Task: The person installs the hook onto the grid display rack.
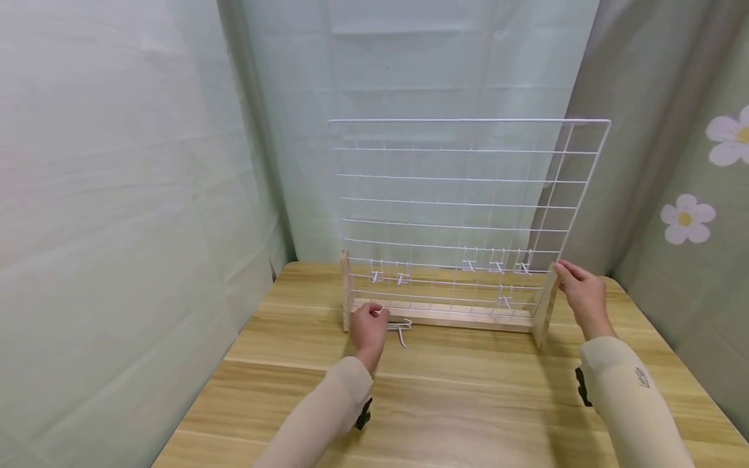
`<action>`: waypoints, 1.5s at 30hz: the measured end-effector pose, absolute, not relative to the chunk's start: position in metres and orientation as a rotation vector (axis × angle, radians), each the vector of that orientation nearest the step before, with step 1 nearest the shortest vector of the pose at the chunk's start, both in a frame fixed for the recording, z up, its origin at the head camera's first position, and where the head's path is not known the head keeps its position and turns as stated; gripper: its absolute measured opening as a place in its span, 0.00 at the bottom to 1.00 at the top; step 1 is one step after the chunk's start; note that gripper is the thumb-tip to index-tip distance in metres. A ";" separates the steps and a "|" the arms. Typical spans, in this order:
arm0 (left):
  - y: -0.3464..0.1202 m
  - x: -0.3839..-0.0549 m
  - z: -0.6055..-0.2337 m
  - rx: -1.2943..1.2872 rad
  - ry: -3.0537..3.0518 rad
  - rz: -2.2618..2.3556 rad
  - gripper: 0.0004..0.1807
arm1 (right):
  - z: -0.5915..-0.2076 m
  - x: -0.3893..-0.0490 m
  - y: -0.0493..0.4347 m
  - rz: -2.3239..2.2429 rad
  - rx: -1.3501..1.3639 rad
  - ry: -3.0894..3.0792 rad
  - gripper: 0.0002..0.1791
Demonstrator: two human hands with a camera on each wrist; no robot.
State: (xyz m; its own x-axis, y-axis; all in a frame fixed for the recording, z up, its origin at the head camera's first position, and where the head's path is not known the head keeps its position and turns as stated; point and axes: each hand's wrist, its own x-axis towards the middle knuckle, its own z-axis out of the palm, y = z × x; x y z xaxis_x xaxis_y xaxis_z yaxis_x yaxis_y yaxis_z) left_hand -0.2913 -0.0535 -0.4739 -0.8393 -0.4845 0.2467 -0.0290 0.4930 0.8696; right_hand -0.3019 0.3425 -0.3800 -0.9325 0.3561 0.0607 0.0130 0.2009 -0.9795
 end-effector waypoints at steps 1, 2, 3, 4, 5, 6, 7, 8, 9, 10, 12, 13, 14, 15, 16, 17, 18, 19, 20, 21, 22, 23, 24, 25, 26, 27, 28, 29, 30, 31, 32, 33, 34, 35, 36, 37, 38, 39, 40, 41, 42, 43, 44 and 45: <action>-0.053 -0.290 -0.476 0.416 -2.294 -1.303 0.04 | -0.380 -0.302 0.343 1.800 -0.340 -2.199 0.34; -0.053 -0.288 -0.478 0.407 -2.314 -1.291 0.03 | -0.379 -0.302 0.343 1.804 -0.333 -2.195 0.34; -0.052 -0.287 -0.480 0.400 -2.335 -1.281 0.03 | -0.379 -0.303 0.343 1.799 -0.327 -2.197 0.34; -0.050 -0.285 -0.482 0.397 -2.362 -1.274 0.02 | -0.379 -0.303 0.343 1.796 -0.324 -2.200 0.35; -0.049 -0.284 -0.484 0.394 -2.385 -1.270 0.02 | -0.378 -0.303 0.343 1.788 -0.321 -2.205 0.35; -0.048 -0.282 -0.486 0.385 -2.406 -1.265 0.02 | -0.377 -0.303 0.343 1.776 -0.321 -2.213 0.36; -0.046 -0.281 -0.488 0.383 -2.428 -1.263 0.03 | -0.377 -0.303 0.342 1.773 -0.323 -2.218 0.37; -0.045 -0.280 -0.490 0.387 -2.452 -1.257 0.03 | -0.377 -0.303 0.342 1.776 -0.332 -2.219 0.36; -0.044 -0.279 -0.492 0.392 -2.474 -1.251 0.03 | -0.377 -0.303 0.342 1.779 -0.335 -2.217 0.36; -0.043 -0.278 -0.493 0.402 -2.493 -1.248 0.04 | -0.377 -0.303 0.342 1.786 -0.338 -2.211 0.36; -0.041 -0.276 -0.495 0.411 -2.521 -1.235 0.05 | -0.377 -0.302 0.342 1.799 -0.341 -2.201 0.34; -0.041 -0.275 -0.496 0.418 -2.534 -1.228 0.06 | -0.378 -0.302 0.342 1.793 -0.342 -2.204 0.34; -0.040 -0.274 -0.496 0.419 -2.542 -1.219 0.06 | -0.378 -0.302 0.342 1.792 -0.348 -2.208 0.33; -0.040 -0.273 -0.497 0.417 -2.546 -1.214 0.07 | -0.379 -0.302 0.342 1.778 -0.353 -2.222 0.33; -0.039 -0.273 -0.497 0.421 -2.548 -1.207 0.07 | -0.379 -0.302 0.342 1.765 -0.359 -2.233 0.33; -0.039 -0.273 -0.497 0.421 -2.551 -1.200 0.07 | -0.379 -0.302 0.342 1.754 -0.364 -2.242 0.33; -0.038 -0.272 -0.498 0.429 -2.558 -1.192 0.06 | -0.379 -0.302 0.342 1.738 -0.365 -2.255 0.33; -0.038 -0.272 -0.498 0.440 -2.565 -1.185 0.06 | -0.379 -0.302 0.342 1.733 -0.371 -2.262 0.34; -0.037 -0.273 -0.498 0.448 -2.574 -1.174 0.06 | -0.379 -0.302 0.342 1.735 -0.374 -2.263 0.34; -0.037 -0.273 -0.498 0.455 -2.584 -1.166 0.05 | -0.379 -0.302 0.342 1.736 -0.371 -2.259 0.34; -0.036 -0.273 -0.499 0.462 -2.596 -1.157 0.05 | -0.379 -0.302 0.342 1.746 -0.367 -2.248 0.33; -0.035 -0.273 -0.499 0.464 -2.608 -1.146 0.04 | -0.379 -0.301 0.342 1.754 -0.363 -2.239 0.34; -0.034 -0.274 -0.500 0.466 -2.619 -1.135 0.04 | -0.379 -0.301 0.342 1.759 -0.360 -2.233 0.34; -0.033 -0.274 -0.500 0.464 -2.628 -1.122 0.04 | -0.379 -0.301 0.342 1.769 -0.357 -2.227 0.34; -0.032 -0.274 -0.501 0.458 -2.633 -1.109 0.04 | -0.379 -0.301 0.342 1.776 -0.350 -2.219 0.34; -0.031 -0.275 -0.502 0.458 -2.639 -1.097 0.04 | -0.379 -0.301 0.342 1.787 -0.345 -2.210 0.34; -0.030 -0.275 -0.503 0.448 -2.640 -1.083 0.05 | -0.380 -0.301 0.343 1.791 -0.342 -2.207 0.34; -0.030 -0.275 -0.504 0.439 -2.642 -1.070 0.05 | -0.380 -0.302 0.343 1.796 -0.342 -2.205 0.35; -0.029 -0.275 -0.505 0.429 -2.644 -1.061 0.06 | -0.380 -0.302 0.343 1.800 -0.341 -2.203 0.35; -0.029 -0.275 -0.506 0.417 -2.645 -1.050 0.07 | -0.381 -0.302 0.343 1.806 -0.338 -2.198 0.34; -0.029 -0.275 -0.506 0.405 -2.647 -1.044 0.07 | -0.381 -0.302 0.343 1.804 -0.335 -2.194 0.34; -0.029 -0.275 -0.507 0.390 -2.649 -1.035 0.08 | -0.381 -0.303 0.343 1.804 -0.336 -2.193 0.34; -0.030 -0.275 -0.507 0.379 -2.652 -1.029 0.08 | -0.381 -0.302 0.343 1.789 -0.334 -2.201 0.35; -0.031 -0.275 -0.508 0.372 -2.655 -1.025 0.09 | -0.381 -0.303 0.343 1.786 -0.334 -2.202 0.35; -0.032 -0.275 -0.509 0.366 -2.657 -1.021 0.09 | -0.381 -0.303 0.343 1.776 -0.334 -2.206 0.35; -0.033 -0.275 -0.509 0.363 -2.661 -1.016 0.09 | -0.381 -0.303 0.343 1.768 -0.336 -2.209 0.35; -0.034 -0.275 -0.509 0.360 -2.664 -1.015 0.09 | -0.381 -0.302 0.343 1.763 -0.341 -2.212 0.35; -0.036 -0.275 -0.509 0.356 -2.667 -1.011 0.09 | -0.381 -0.302 0.342 1.759 -0.345 -2.215 0.35; -0.037 -0.274 -0.509 0.355 -2.672 -1.011 0.08 | -0.380 -0.302 0.342 1.757 -0.348 -2.217 0.35; -0.039 -0.274 -0.509 0.347 -2.673 -1.009 0.08 | -0.380 -0.302 0.342 1.761 -0.353 -2.216 0.34; -0.042 -0.273 -0.508 0.341 -2.679 -1.008 0.08 | -0.380 -0.302 0.342 1.762 -0.358 -2.216 0.34; -0.044 -0.272 -0.507 0.330 -2.685 -1.005 0.08 | -0.379 -0.302 0.342 1.771 -0.362 -2.212 0.34; -0.046 -0.271 -0.507 0.314 -2.689 -1.001 0.08 | -0.379 -0.302 0.342 1.780 -0.364 -2.208 0.33; -0.048 -0.270 -0.506 0.302 -2.696 -0.998 0.08 | -0.379 -0.302 0.341 1.783 -0.364 -2.208 0.33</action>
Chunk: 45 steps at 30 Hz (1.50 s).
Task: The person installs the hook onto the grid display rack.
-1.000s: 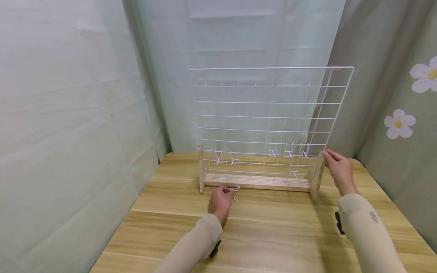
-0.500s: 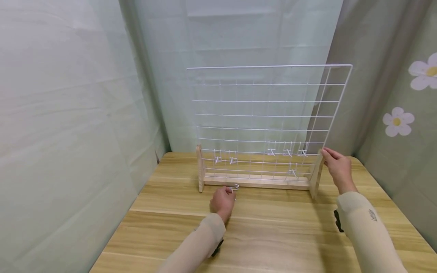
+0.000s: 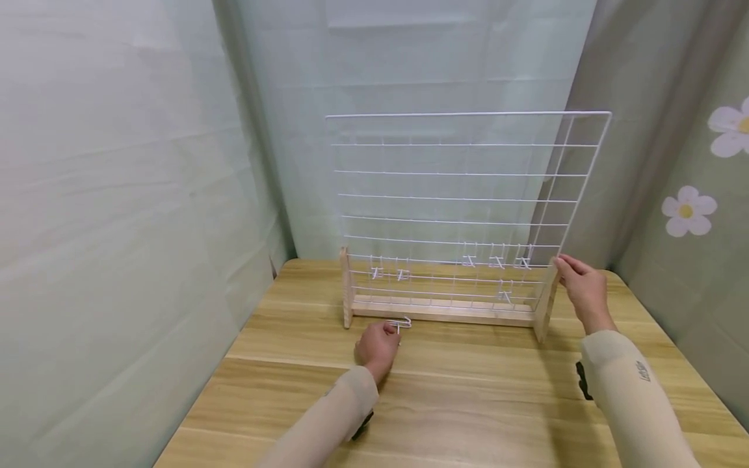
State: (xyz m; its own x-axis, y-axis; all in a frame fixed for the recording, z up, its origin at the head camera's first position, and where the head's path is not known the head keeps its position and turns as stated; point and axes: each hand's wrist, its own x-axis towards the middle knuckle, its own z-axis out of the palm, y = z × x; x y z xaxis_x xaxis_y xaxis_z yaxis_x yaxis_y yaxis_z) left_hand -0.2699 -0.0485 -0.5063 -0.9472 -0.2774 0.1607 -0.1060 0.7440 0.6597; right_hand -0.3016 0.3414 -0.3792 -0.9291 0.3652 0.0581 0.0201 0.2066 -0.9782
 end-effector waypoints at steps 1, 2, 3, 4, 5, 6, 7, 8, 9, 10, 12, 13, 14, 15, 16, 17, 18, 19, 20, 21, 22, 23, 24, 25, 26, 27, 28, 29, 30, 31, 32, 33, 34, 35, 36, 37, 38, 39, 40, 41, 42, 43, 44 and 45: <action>-0.051 -0.269 -0.506 0.288 -2.701 -0.995 0.08 | -0.380 -0.301 0.342 1.788 -0.364 -2.205 0.32; -0.053 -0.268 -0.506 0.275 -2.706 -0.991 0.07 | -0.380 -0.301 0.342 1.791 -0.366 -2.205 0.33; -0.055 -0.268 -0.506 0.263 -2.710 -0.990 0.07 | -0.380 -0.301 0.342 1.790 -0.365 -2.204 0.33; -0.058 -0.267 -0.506 0.250 -2.711 -0.990 0.06 | -0.381 -0.302 0.342 1.790 -0.362 -2.202 0.33; -0.061 -0.266 -0.507 0.235 -2.711 -0.991 0.06 | -0.381 -0.302 0.343 1.790 -0.362 -2.200 0.33; -0.064 -0.266 -0.507 0.221 -2.710 -0.993 0.05 | -0.381 -0.302 0.343 1.800 -0.361 -2.190 0.33; -0.067 -0.266 -0.507 0.208 -2.707 -0.991 0.05 | -0.382 -0.302 0.343 1.803 -0.360 -2.183 0.33; -0.070 -0.265 -0.508 0.191 -2.702 -0.991 0.05 | -0.382 -0.302 0.343 1.808 -0.359 -2.177 0.33; -0.074 -0.265 -0.509 0.179 -2.700 -0.988 0.05 | -0.382 -0.302 0.343 1.818 -0.355 -2.164 0.33; -0.078 -0.266 -0.510 0.169 -2.699 -0.982 0.05 | -0.382 -0.302 0.343 1.823 -0.349 -2.158 0.32; -0.084 -0.265 -0.510 0.156 -2.700 -0.962 0.05 | -0.382 -0.303 0.343 1.836 -0.337 -2.141 0.32; -0.087 -0.265 -0.510 0.160 -2.701 -0.956 0.05 | -0.382 -0.303 0.343 1.835 -0.332 -2.140 0.31; -0.090 -0.265 -0.509 0.161 -2.701 -0.953 0.05 | -0.382 -0.303 0.343 1.831 -0.325 -2.141 0.31; -0.093 -0.265 -0.508 0.167 -2.704 -0.948 0.04 | -0.382 -0.303 0.343 1.834 -0.321 -2.138 0.31; -0.095 -0.265 -0.507 0.167 -2.704 -0.946 0.04 | -0.382 -0.303 0.343 1.826 -0.319 -2.144 0.31; -0.097 -0.265 -0.506 0.165 -2.705 -0.947 0.04 | -0.382 -0.303 0.344 1.831 -0.323 -2.142 0.32; -0.098 -0.265 -0.506 0.168 -2.711 -0.957 0.04 | -0.382 -0.303 0.343 1.827 -0.326 -2.149 0.32; -0.099 -0.266 -0.506 0.163 -2.716 -0.974 0.04 | -0.382 -0.303 0.344 1.831 -0.330 -2.150 0.32; -0.100 -0.266 -0.506 0.154 -2.722 -0.992 0.04 | -0.381 -0.303 0.344 1.825 -0.330 -2.157 0.33; -0.100 -0.267 -0.506 0.141 -2.731 -1.015 0.04 | -0.381 -0.303 0.344 1.830 -0.333 -2.156 0.33; -0.100 -0.268 -0.506 0.119 -2.736 -1.039 0.05 | -0.381 -0.302 0.343 1.827 -0.332 -2.160 0.34; -0.100 -0.268 -0.507 0.102 -2.740 -1.062 0.05 | -0.381 -0.302 0.344 1.834 -0.333 -2.156 0.34; -0.100 -0.269 -0.507 0.088 -2.743 -1.086 0.05 | -0.381 -0.302 0.343 1.824 -0.330 -2.165 0.34; -0.099 -0.270 -0.508 0.072 -2.741 -1.102 0.06 | -0.381 -0.302 0.343 1.821 -0.330 -2.168 0.34; -0.099 -0.270 -0.508 0.061 -2.739 -1.112 0.06 | -0.381 -0.302 0.343 1.814 -0.331 -2.175 0.35; -0.098 -0.271 -0.508 0.051 -2.736 -1.120 0.06 | -0.381 -0.302 0.343 1.807 -0.333 -2.182 0.35; -0.098 -0.271 -0.508 0.045 -2.733 -1.125 0.06 | -0.381 -0.302 0.343 1.795 -0.336 -2.193 0.35; -0.098 -0.271 -0.508 0.044 -2.731 -1.129 0.06 | -0.381 -0.302 0.343 1.797 -0.343 -2.195 0.34; -0.097 -0.271 -0.508 0.034 -2.730 -1.128 0.06 | -0.381 -0.302 0.343 1.788 -0.344 -2.204 0.34; -0.097 -0.271 -0.508 0.024 -2.730 -1.127 0.06 | -0.381 -0.302 0.343 1.793 -0.344 -2.200 0.34; -0.097 -0.272 -0.507 0.013 -2.732 -1.124 0.05 | -0.380 -0.302 0.342 1.804 -0.341 -2.190 0.33; -0.097 -0.272 -0.507 0.005 -2.737 -1.124 0.05 | -0.380 -0.303 0.343 1.818 -0.337 -2.177 0.33; -0.097 -0.272 -0.507 -0.003 -2.741 -1.122 0.05 | -0.380 -0.303 0.343 1.832 -0.331 -2.166 0.33; -0.098 -0.272 -0.507 -0.009 -2.748 -1.114 0.05 | -0.380 -0.303 0.343 1.853 -0.323 -2.148 0.33; -0.098 -0.273 -0.507 -0.012 -2.757 -1.101 0.05 | -0.379 -0.303 0.343 1.863 -0.311 -2.139 0.33; -0.098 -0.273 -0.507 -0.011 -2.766 -1.092 0.04 | -0.379 -0.303 0.343 1.879 -0.306 -2.127 0.33; -0.098 -0.274 -0.507 -0.011 -2.774 -1.082 0.04 | -0.379 -0.303 0.343 1.879 -0.306 -2.129 0.34; -0.098 -0.274 -0.507 -0.010 -2.783 -1.072 0.04 | -0.379 -0.302 0.343 1.868 -0.305 -2.141 0.34; -0.097 -0.275 -0.508 -0.015 -2.789 -1.055 0.03 | -0.379 -0.302 0.343 1.864 -0.316 -2.150 0.35; -0.097 -0.275 -0.508 -0.015 -2.799 -1.039 0.03 | -0.379 -0.302 0.343 1.848 -0.327 -2.169 0.35; -0.097 -0.276 -0.508 -0.014 -2.805 -1.030 0.03 | -0.379 -0.302 0.343 1.833 -0.341 -2.186 0.35; -0.097 -0.277 -0.508 -0.016 -2.810 -1.022 0.03 | -0.379 -0.302 0.343 1.812 -0.355 -2.212 0.35; -0.097 -0.277 -0.508 -0.014 -2.814 -1.019 0.03 | -0.380 -0.302 0.343 1.803 -0.365 -2.225 0.35; -0.097 -0.277 -0.508 -0.012 -2.816 -1.017 0.03 | -0.379 -0.302 0.343 1.809 -0.375 -2.226 0.35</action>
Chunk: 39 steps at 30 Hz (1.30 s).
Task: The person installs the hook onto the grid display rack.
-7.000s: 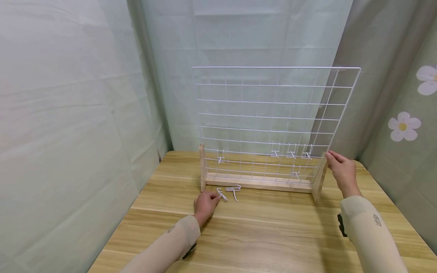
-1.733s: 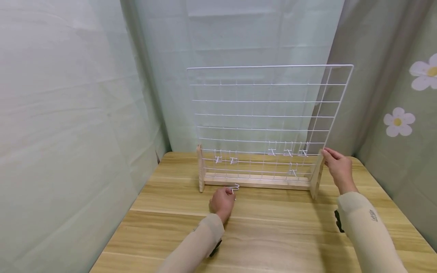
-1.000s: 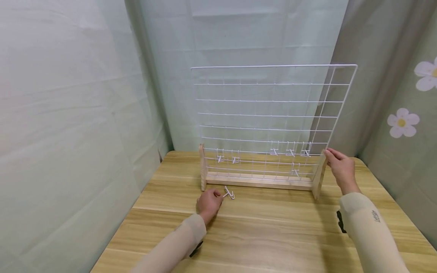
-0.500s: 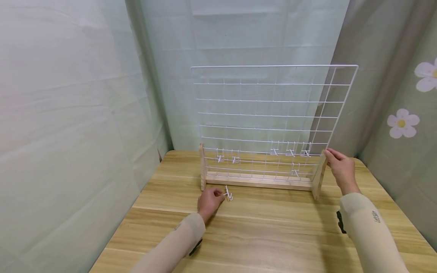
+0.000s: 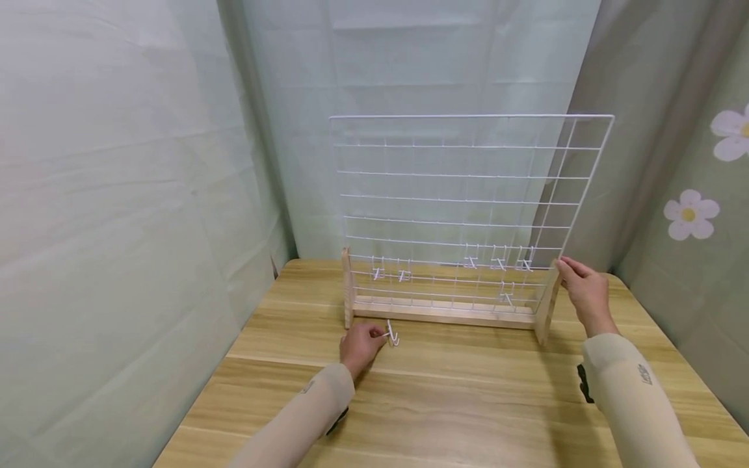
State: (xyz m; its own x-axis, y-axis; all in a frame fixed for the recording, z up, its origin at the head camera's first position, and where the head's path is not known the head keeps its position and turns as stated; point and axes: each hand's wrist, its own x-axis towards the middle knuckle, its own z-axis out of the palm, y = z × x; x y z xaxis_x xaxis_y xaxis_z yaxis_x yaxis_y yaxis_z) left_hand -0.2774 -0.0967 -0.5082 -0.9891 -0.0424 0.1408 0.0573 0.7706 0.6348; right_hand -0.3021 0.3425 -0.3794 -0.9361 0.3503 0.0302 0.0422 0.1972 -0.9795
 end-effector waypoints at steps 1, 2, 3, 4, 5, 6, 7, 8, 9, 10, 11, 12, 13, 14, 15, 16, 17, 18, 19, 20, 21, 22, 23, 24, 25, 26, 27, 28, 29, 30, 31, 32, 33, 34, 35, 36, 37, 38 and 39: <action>-0.097 -0.277 -0.508 -0.016 -2.816 -1.014 0.03 | -0.379 -0.302 0.342 1.799 -0.381 -2.239 0.35; -0.097 -0.277 -0.508 -0.013 -2.818 -1.018 0.03 | -0.380 -0.302 0.343 1.792 -0.380 -2.244 0.35; -0.097 -0.277 -0.508 -0.013 -2.818 -1.020 0.03 | -0.380 -0.302 0.343 1.791 -0.377 -2.243 0.35; -0.097 -0.276 -0.507 -0.016 -2.818 -1.022 0.03 | -0.380 -0.302 0.343 1.796 -0.375 -2.239 0.35; -0.097 -0.276 -0.506 -0.016 -2.819 -1.024 0.03 | -0.380 -0.301 0.343 1.810 -0.375 -2.222 0.35; -0.097 -0.276 -0.506 -0.018 -2.820 -1.024 0.03 | -0.380 -0.301 0.343 1.812 -0.379 -2.217 0.35; -0.097 -0.275 -0.506 -0.022 -2.821 -1.025 0.03 | -0.380 -0.301 0.343 1.800 -0.378 -2.225 0.35; -0.097 -0.275 -0.506 -0.020 -2.821 -1.030 0.03 | -0.380 -0.301 0.343 1.805 -0.379 -2.219 0.35; -0.097 -0.275 -0.506 -0.018 -2.820 -1.036 0.03 | -0.380 -0.301 0.343 1.815 -0.382 -2.212 0.35; -0.097 -0.275 -0.506 -0.017 -2.818 -1.040 0.02 | -0.380 -0.301 0.343 1.830 -0.387 -2.198 0.35; -0.097 -0.276 -0.506 -0.018 -2.814 -1.041 0.02 | -0.380 -0.300 0.343 1.824 -0.386 -2.204 0.35; -0.097 -0.276 -0.506 -0.019 -2.810 -1.045 0.02 | -0.380 -0.301 0.343 1.820 -0.379 -2.203 0.35; -0.097 -0.276 -0.506 -0.018 -2.806 -1.052 0.03 | -0.380 -0.301 0.343 1.825 -0.367 -2.193 0.35; -0.097 -0.276 -0.507 -0.014 -2.803 -1.057 0.03 | -0.380 -0.301 0.343 1.847 -0.353 -2.166 0.35; -0.097 -0.276 -0.507 -0.016 -2.797 -1.061 0.03 | -0.381 -0.301 0.343 1.866 -0.338 -2.140 0.35; -0.097 -0.276 -0.507 -0.021 -2.789 -1.067 0.03 | -0.381 -0.301 0.344 1.874 -0.319 -2.122 0.35; -0.097 -0.276 -0.507 -0.029 -2.780 -1.075 0.03 | -0.381 -0.301 0.344 1.881 -0.300 -2.108 0.35; -0.097 -0.276 -0.507 -0.033 -2.771 -1.084 0.03 | -0.381 -0.301 0.344 1.901 -0.285 -2.081 0.35; -0.096 -0.276 -0.507 -0.034 -2.762 -1.100 0.04 | -0.381 -0.301 0.344 1.912 -0.278 -2.065 0.35; -0.096 -0.276 -0.507 -0.041 -2.752 -1.113 0.04 | -0.381 -0.301 0.344 1.904 -0.274 -2.070 0.35; -0.095 -0.276 -0.507 -0.048 -2.740 -1.124 0.04 | -0.381 -0.301 0.345 1.898 -0.278 -2.077 0.35; -0.095 -0.276 -0.507 -0.052 -2.732 -1.135 0.05 | -0.381 -0.301 0.345 1.893 -0.287 -2.084 0.35; -0.094 -0.276 -0.507 -0.058 -2.723 -1.148 0.05 | -0.381 -0.301 0.345 1.880 -0.298 -2.100 0.35; -0.093 -0.276 -0.507 -0.060 -2.715 -1.162 0.06 | -0.380 -0.301 0.345 1.872 -0.310 -2.113 0.35; -0.092 -0.276 -0.506 -0.061 -2.708 -1.174 0.06 | -0.380 -0.301 0.344 1.856 -0.318 -2.131 0.35; -0.092 -0.276 -0.506 -0.063 -2.700 -1.182 0.06 | -0.380 -0.301 0.344 1.847 -0.324 -2.143 0.35; -0.092 -0.276 -0.506 -0.059 -2.693 -1.196 0.06 | -0.380 -0.301 0.344 1.842 -0.328 -2.152 0.35; -0.091 -0.275 -0.506 -0.056 -2.683 -1.211 0.07 | -0.380 -0.301 0.344 1.844 -0.330 -2.150 0.36; -0.091 -0.275 -0.505 -0.053 -2.672 -1.225 0.06 | -0.379 -0.301 0.344 1.830 -0.327 -2.161 0.36; -0.091 -0.275 -0.505 -0.041 -2.662 -1.236 0.06 | -0.379 -0.302 0.344 1.822 -0.324 -2.164 0.36; -0.091 -0.274 -0.504 -0.026 -2.651 -1.246 0.06 | -0.379 -0.302 0.344 1.821 -0.324 -2.163 0.36; -0.092 -0.274 -0.504 -0.012 -2.635 -1.252 0.06 | -0.379 -0.302 0.344 1.824 -0.325 -2.163 0.35; -0.092 -0.273 -0.503 0.004 -2.618 -1.262 0.06 | -0.379 -0.302 0.344 1.817 -0.327 -2.170 0.35; -0.092 -0.273 -0.503 0.013 -2.597 -1.265 0.06 | -0.379 -0.302 0.344 1.818 -0.334 -2.170 0.35; -0.093 -0.272 -0.503 0.031 -2.577 -1.268 0.05 | -0.379 -0.302 0.344 1.791 -0.339 -2.198 0.35; -0.094 -0.272 -0.502 0.051 -2.553 -1.274 0.05 | -0.379 -0.301 0.344 1.779 -0.348 -2.215 0.35; -0.094 -0.272 -0.502 0.066 -2.527 -1.281 0.05 | -0.380 -0.301 0.343 1.769 -0.354 -2.233 0.35; -0.095 -0.271 -0.502 0.080 -2.500 -1.289 0.04 | -0.381 -0.301 0.343 1.747 -0.355 -2.258 0.35; -0.096 -0.271 -0.502 0.100 -2.478 -1.297 0.04 | -0.381 -0.300 0.343 1.733 -0.359 -2.277 0.36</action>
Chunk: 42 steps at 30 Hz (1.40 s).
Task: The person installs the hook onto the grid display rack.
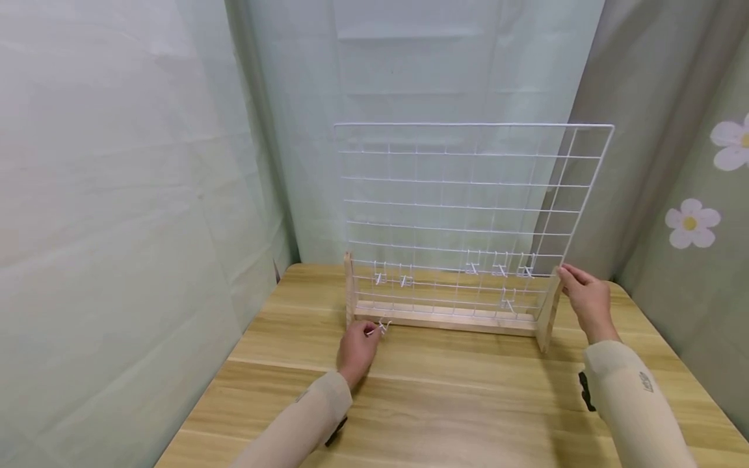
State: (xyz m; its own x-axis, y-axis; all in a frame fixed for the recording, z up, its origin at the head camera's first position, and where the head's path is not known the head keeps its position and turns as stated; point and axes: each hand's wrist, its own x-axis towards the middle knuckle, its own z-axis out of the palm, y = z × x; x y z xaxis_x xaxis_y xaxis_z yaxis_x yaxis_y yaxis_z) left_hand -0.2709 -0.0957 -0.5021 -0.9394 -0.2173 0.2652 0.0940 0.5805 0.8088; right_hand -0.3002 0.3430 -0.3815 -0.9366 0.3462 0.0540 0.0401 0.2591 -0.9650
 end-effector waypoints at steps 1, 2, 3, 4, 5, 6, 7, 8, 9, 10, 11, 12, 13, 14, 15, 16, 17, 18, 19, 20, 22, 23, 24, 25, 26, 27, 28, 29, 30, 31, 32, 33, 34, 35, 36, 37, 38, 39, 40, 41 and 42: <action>-0.096 -0.271 -0.502 0.111 -2.455 -1.293 0.04 | -0.382 -0.300 0.343 1.720 -0.362 -2.296 0.36; -0.097 -0.272 -0.501 0.131 -2.433 -1.293 0.03 | -0.382 -0.299 0.343 1.707 -0.363 -2.313 0.36; -0.097 -0.272 -0.501 0.145 -2.412 -1.291 0.03 | -0.383 -0.299 0.343 1.709 -0.363 -2.315 0.36; -0.098 -0.273 -0.501 0.159 -2.394 -1.285 0.03 | -0.383 -0.298 0.343 1.711 -0.362 -2.312 0.36; -0.098 -0.273 -0.500 0.170 -2.376 -1.272 0.03 | -0.384 -0.297 0.344 1.704 -0.361 -2.313 0.36; -0.099 -0.274 -0.499 0.178 -2.354 -1.254 0.04 | -0.384 -0.297 0.344 1.700 -0.361 -2.310 0.36; -0.100 -0.276 -0.498 0.183 -2.329 -1.233 0.04 | -0.385 -0.296 0.345 1.691 -0.354 -2.310 0.36; -0.101 -0.277 -0.496 0.191 -2.300 -1.211 0.04 | -0.385 -0.296 0.345 1.690 -0.349 -2.306 0.36; -0.102 -0.278 -0.494 0.198 -2.273 -1.184 0.04 | -0.385 -0.296 0.346 1.690 -0.342 -2.305 0.36; -0.103 -0.279 -0.492 0.205 -2.245 -1.156 0.05 | -0.385 -0.297 0.346 1.692 -0.334 -2.303 0.36; -0.104 -0.281 -0.489 0.212 -2.219 -1.125 0.05 | -0.385 -0.297 0.346 1.692 -0.336 -2.307 0.36; -0.106 -0.282 -0.486 0.218 -2.197 -1.100 0.04 | -0.386 -0.297 0.346 1.694 -0.337 -2.308 0.36; -0.107 -0.283 -0.483 0.228 -2.181 -1.077 0.04 | -0.386 -0.297 0.346 1.692 -0.339 -2.313 0.36; -0.109 -0.284 -0.480 0.234 -2.167 -1.065 0.04 | -0.386 -0.298 0.346 1.691 -0.348 -2.317 0.36; -0.110 -0.285 -0.476 0.243 -2.159 -1.058 0.04 | -0.387 -0.298 0.345 1.687 -0.352 -2.323 0.36; -0.111 -0.286 -0.471 0.249 -2.150 -1.054 0.04 | -0.387 -0.298 0.345 1.679 -0.358 -2.327 0.36; -0.112 -0.288 -0.466 0.254 -2.142 -1.052 0.04 | -0.387 -0.297 0.344 1.673 -0.362 -2.331 0.36; -0.113 -0.289 -0.461 0.265 -2.135 -1.056 0.04 | -0.387 -0.298 0.344 1.666 -0.360 -2.334 0.36; -0.113 -0.291 -0.455 0.276 -2.126 -1.065 0.04 | -0.387 -0.298 0.344 1.670 -0.359 -2.330 0.36; -0.113 -0.293 -0.448 0.284 -2.112 -1.077 0.04 | -0.387 -0.298 0.344 1.676 -0.356 -2.327 0.36; -0.112 -0.298 -0.436 0.289 -2.081 -1.101 0.05 | -0.386 -0.298 0.343 1.673 -0.349 -2.328 0.36; -0.112 -0.301 -0.429 0.294 -2.065 -1.118 0.05 | -0.386 -0.298 0.343 1.678 -0.346 -2.323 0.36; -0.110 -0.303 -0.422 0.298 -2.053 -1.136 0.05 | -0.386 -0.298 0.343 1.675 -0.346 -2.323 0.36; -0.109 -0.306 -0.416 0.295 -2.036 -1.151 0.06 | -0.385 -0.298 0.343 1.678 -0.344 -2.321 0.36; -0.107 -0.309 -0.409 0.292 -2.022 -1.158 0.06 | -0.385 -0.298 0.343 1.673 -0.344 -2.326 0.36; -0.104 -0.312 -0.402 0.295 -2.011 -1.164 0.07 | -0.385 -0.298 0.343 1.672 -0.345 -2.324 0.36; -0.101 -0.314 -0.396 0.298 -2.005 -1.172 0.07 | -0.386 -0.298 0.344 1.679 -0.348 -2.319 0.36; -0.098 -0.317 -0.390 0.301 -1.996 -1.164 0.07 | -0.386 -0.298 0.344 1.682 -0.352 -2.319 0.37; -0.094 -0.319 -0.384 0.299 -1.988 -1.155 0.07 | -0.387 -0.298 0.344 1.681 -0.352 -2.318 0.37; -0.090 -0.321 -0.377 0.295 -1.977 -1.148 0.06 | -0.387 -0.298 0.345 1.688 -0.354 -2.311 0.37; -0.086 -0.322 -0.371 0.293 -1.971 -1.145 0.06 | -0.387 -0.298 0.345 1.694 -0.356 -2.304 0.36; -0.082 -0.324 -0.365 0.289 -1.965 -1.141 0.06 | -0.387 -0.298 0.345 1.705 -0.348 -2.290 0.36; -0.079 -0.325 -0.359 0.282 -1.961 -1.139 0.06 | -0.387 -0.298 0.345 1.725 -0.340 -2.269 0.36; -0.075 -0.326 -0.354 0.276 -1.956 -1.139 0.06 | -0.386 -0.299 0.346 1.741 -0.328 -2.247 0.36; -0.071 -0.327 -0.349 0.273 -1.956 -1.140 0.06 | -0.386 -0.299 0.346 1.760 -0.316 -2.224 0.36; -0.068 -0.327 -0.344 0.270 -1.960 -1.148 0.07 | -0.386 -0.299 0.346 1.783 -0.305 -2.198 0.35; -0.065 -0.327 -0.340 0.269 -1.967 -1.152 0.07 | -0.386 -0.300 0.346 1.791 -0.295 -2.185 0.35; -0.063 -0.328 -0.337 0.272 -1.977 -1.157 0.08 | -0.386 -0.300 0.346 1.800 -0.287 -2.173 0.35; -0.061 -0.328 -0.334 0.276 -1.988 -1.165 0.08 | -0.386 -0.300 0.345 1.808 -0.287 -2.168 0.35; -0.059 -0.327 -0.331 0.284 -1.999 -1.169 0.08 | -0.387 -0.300 0.345 1.798 -0.289 -2.178 0.35; -0.058 -0.328 -0.330 0.296 -2.013 -1.171 0.08 | -0.387 -0.300 0.344 1.800 -0.293 -2.181 0.35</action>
